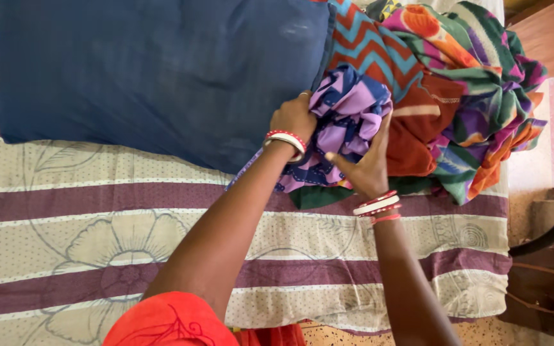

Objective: The person folds a purple and blue patterned cloth on a bed. They smooth and align the fabric by hand, folding it into a compact rectangle.

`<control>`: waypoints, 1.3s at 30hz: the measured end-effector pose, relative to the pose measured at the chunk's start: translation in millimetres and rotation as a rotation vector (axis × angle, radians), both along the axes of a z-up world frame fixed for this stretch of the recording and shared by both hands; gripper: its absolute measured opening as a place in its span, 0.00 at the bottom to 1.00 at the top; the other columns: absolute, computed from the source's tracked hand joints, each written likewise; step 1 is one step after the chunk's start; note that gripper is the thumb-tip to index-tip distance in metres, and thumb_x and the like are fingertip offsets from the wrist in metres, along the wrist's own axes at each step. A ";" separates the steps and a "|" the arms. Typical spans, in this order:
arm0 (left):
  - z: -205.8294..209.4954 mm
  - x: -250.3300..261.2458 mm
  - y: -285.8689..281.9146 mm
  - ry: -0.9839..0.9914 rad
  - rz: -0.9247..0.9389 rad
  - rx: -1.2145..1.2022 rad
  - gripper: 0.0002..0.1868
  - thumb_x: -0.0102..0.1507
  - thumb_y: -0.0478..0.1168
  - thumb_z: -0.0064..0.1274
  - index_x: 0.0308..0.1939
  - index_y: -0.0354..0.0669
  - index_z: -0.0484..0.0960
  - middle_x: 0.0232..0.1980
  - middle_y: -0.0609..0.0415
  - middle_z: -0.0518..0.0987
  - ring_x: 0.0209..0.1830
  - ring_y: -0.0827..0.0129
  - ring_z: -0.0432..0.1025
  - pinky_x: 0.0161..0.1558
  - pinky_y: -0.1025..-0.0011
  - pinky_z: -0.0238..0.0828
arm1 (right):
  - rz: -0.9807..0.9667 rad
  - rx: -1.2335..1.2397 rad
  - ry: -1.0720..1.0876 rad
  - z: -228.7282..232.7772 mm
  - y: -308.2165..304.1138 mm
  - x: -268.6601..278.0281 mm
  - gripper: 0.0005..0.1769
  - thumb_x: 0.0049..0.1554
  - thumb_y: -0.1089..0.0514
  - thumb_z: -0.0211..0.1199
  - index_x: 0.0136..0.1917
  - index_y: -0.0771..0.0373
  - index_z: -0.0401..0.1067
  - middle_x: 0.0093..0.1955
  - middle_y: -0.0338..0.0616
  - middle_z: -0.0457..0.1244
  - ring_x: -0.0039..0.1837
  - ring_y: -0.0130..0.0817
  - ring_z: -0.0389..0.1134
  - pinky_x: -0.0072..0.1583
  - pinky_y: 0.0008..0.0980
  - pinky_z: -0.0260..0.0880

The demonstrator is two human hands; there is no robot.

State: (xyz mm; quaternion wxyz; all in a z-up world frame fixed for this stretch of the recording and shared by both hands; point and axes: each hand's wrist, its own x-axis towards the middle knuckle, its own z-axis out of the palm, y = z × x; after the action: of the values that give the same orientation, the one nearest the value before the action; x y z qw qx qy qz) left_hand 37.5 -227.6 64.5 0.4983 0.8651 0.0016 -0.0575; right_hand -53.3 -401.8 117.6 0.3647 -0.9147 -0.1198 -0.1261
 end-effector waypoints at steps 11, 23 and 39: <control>38.5 -21.9 -41.3 0.073 -0.076 -0.003 0.19 0.58 0.46 0.48 0.51 0.45 0.82 0.43 0.36 0.83 0.45 0.38 0.77 0.52 0.45 0.72 | -0.213 0.677 0.259 -47.5 6.5 15.2 0.38 0.47 0.70 0.69 0.69 0.68 0.59 0.61 0.46 0.65 0.59 0.34 0.68 0.63 0.32 0.70; 61.7 -36.5 -44.3 -0.238 -0.135 -0.153 0.44 0.54 0.62 0.64 0.67 0.45 0.71 0.71 0.47 0.69 0.72 0.51 0.62 0.72 0.46 0.56 | -0.284 0.296 0.006 15.1 -37.1 38.6 0.20 0.52 0.75 0.57 0.59 0.72 0.73 0.53 0.42 0.71 0.55 0.28 0.69 0.60 0.28 0.69; -55.3 -55.2 -44.8 0.013 -0.253 0.021 0.25 0.62 0.34 0.45 0.64 0.46 0.78 0.59 0.38 0.80 0.65 0.52 0.72 0.84 0.46 0.37 | -0.175 0.414 0.202 -8.4 -50.8 -2.8 0.39 0.48 0.66 0.77 0.68 0.66 0.62 0.63 0.41 0.66 0.64 0.30 0.67 0.68 0.31 0.65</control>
State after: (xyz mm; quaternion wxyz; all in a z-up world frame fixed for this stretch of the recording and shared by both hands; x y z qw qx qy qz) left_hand -17.7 -272.4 9.2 0.4778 0.8633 -0.1036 -0.1253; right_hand -56.1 -452.6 109.1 0.5421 -0.8354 0.0254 -0.0868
